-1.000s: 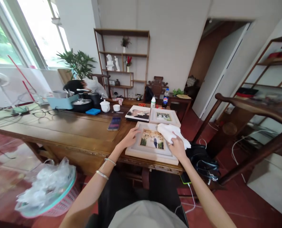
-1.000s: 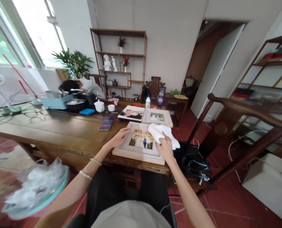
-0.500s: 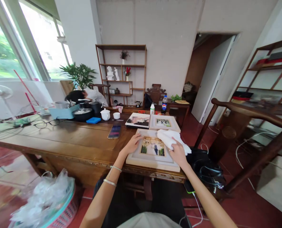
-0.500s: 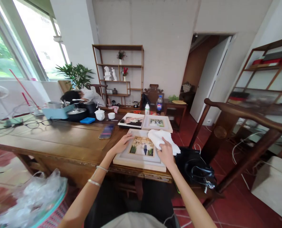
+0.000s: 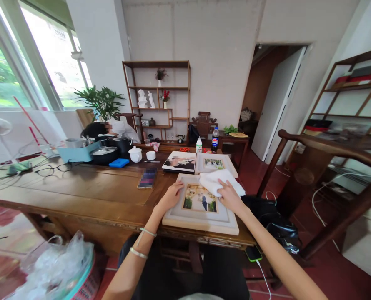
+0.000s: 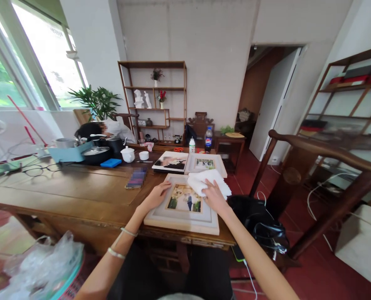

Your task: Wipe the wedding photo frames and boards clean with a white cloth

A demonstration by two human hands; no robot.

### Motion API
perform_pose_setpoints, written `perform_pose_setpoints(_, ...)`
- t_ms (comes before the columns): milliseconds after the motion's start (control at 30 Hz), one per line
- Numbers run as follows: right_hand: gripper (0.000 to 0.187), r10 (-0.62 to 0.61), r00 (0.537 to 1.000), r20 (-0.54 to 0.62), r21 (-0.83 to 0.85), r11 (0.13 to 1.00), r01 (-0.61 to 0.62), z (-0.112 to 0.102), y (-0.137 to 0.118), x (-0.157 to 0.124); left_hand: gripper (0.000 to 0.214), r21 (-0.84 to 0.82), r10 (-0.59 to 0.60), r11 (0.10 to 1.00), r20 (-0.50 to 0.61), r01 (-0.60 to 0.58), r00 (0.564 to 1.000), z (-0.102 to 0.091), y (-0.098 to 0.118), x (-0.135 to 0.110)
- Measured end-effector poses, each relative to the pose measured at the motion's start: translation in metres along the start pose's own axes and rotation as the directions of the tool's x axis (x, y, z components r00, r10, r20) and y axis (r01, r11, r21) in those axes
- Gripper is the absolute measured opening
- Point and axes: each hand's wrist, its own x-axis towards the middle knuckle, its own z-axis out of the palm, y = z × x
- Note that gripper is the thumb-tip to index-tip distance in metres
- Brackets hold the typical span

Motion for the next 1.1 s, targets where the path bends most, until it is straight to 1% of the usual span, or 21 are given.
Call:
perform_pose_setpoints(133,0.029,0.034,0.999,0.006,0.032,0.999,-0.034,0.009,-0.006,-0.001,0.041,-0.080,0.019,0.997,0.026,-0.017,0.999,-0.006,0.003,-0.013)
perform_pose_setpoints(300,0.027,0.062,0.998,0.000,0.041,0.997,-0.062,0.007,-0.008,-0.003,0.050,-0.258,0.063,0.965,0.091,-0.038,0.994,-0.015,0.006,-0.018)
perform_pose_setpoints(367,0.026,0.072,0.997,-0.011,0.037,0.997,-0.072,0.005,-0.007,-0.004,0.052,-0.293,0.076,0.955,0.113,-0.040,0.991,-0.018,0.006,-0.017)
perform_pose_setpoints(467,0.025,0.122,0.990,-0.065,0.014,0.992,-0.122,0.000,-0.002,0.001,0.052,-0.289,0.067,0.957,0.129,-0.028,0.989,-0.019,0.006,-0.015)
perform_pose_setpoints(533,0.023,0.171,0.977,-0.126,-0.021,0.984,-0.175,-0.004,0.003,0.008,0.050,-0.290,0.064,0.957,0.124,-0.025,0.990,-0.017,0.005,-0.014)
perform_pose_setpoints(567,0.022,0.179,0.975,-0.134,-0.044,0.982,-0.186,-0.006,0.005,0.013,0.048,-0.296,0.061,0.955,0.115,-0.024,0.991,-0.016,0.004,-0.014)
perform_pose_setpoints(633,0.022,0.157,0.983,-0.093,-0.081,0.983,-0.165,-0.006,0.007,0.021,0.046,-0.308,0.050,0.951,0.097,-0.018,0.994,-0.015,0.002,-0.015)
perform_pose_setpoints(700,0.025,0.107,0.994,-0.003,-0.090,0.990,-0.106,-0.004,0.006,0.025,0.045,-0.316,0.042,0.949,0.087,-0.012,0.995,-0.014,0.001,-0.015)
perform_pose_setpoints(800,0.027,0.061,0.995,0.075,-0.082,0.995,-0.055,0.000,0.000,0.022,0.049,-0.315,0.038,0.949,0.088,-0.008,0.995,-0.014,0.000,-0.016)
perform_pose_setpoints(867,0.027,0.038,0.993,0.109,-0.082,0.996,-0.029,-0.004,-0.008,0.014,0.052,-0.308,0.034,0.951,0.088,-0.005,0.996,-0.015,0.000,-0.016)
perform_pose_setpoints(933,0.025,0.013,0.990,0.138,-0.081,0.997,-0.002,-0.013,-0.020,0.001,0.054,-0.300,0.034,0.954,0.084,-0.007,0.996,-0.015,0.001,-0.016)
perform_pose_setpoints(1033,0.021,-0.013,0.984,0.176,-0.087,0.996,0.028,-0.032,-0.046,-0.023,0.055,-0.283,0.035,0.959,0.064,-0.015,0.997,-0.013,0.001,-0.016)
perform_pose_setpoints(1100,0.019,-0.004,0.981,0.193,-0.097,0.995,0.023,-0.043,-0.063,-0.038,0.056,-0.267,0.031,0.964,0.045,-0.018,0.999,-0.011,0.000,-0.017)
